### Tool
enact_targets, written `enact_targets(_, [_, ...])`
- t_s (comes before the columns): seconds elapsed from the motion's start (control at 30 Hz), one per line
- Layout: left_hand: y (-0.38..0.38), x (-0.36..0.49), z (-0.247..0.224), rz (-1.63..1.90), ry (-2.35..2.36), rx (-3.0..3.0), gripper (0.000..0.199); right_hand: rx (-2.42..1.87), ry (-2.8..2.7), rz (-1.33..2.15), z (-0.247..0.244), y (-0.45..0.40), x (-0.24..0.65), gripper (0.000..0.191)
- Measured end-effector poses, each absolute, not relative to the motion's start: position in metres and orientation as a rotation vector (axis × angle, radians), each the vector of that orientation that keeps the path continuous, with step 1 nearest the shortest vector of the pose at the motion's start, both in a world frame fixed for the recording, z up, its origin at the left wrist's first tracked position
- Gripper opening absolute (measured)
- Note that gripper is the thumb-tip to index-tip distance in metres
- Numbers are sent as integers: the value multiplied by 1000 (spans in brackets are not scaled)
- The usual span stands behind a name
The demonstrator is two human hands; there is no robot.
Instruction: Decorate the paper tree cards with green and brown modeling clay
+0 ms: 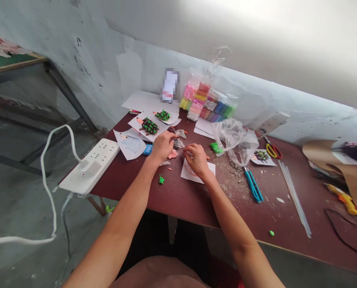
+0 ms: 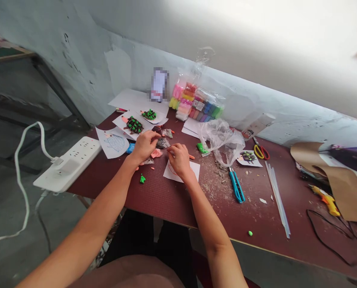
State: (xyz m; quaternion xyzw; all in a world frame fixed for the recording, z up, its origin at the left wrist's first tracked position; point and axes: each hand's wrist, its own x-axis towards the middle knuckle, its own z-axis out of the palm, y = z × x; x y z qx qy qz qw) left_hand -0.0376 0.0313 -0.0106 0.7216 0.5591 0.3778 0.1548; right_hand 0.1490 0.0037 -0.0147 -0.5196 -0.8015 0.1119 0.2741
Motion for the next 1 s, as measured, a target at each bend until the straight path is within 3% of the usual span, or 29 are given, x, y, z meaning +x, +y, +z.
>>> enact_targets(0.47, [33,-39,-13,1173,1621,2041,24,-1452,-2171,339,-18,1,120,13])
enact_targets(0.7, [25,-32,-12,884,1460,2312,22,-1430,-2124,392,-24,6,127,17])
enact_targets(1.0, [26,-31,-18,750,1483,2376,25,-1784,-1825,-43,-31,24,191,39])
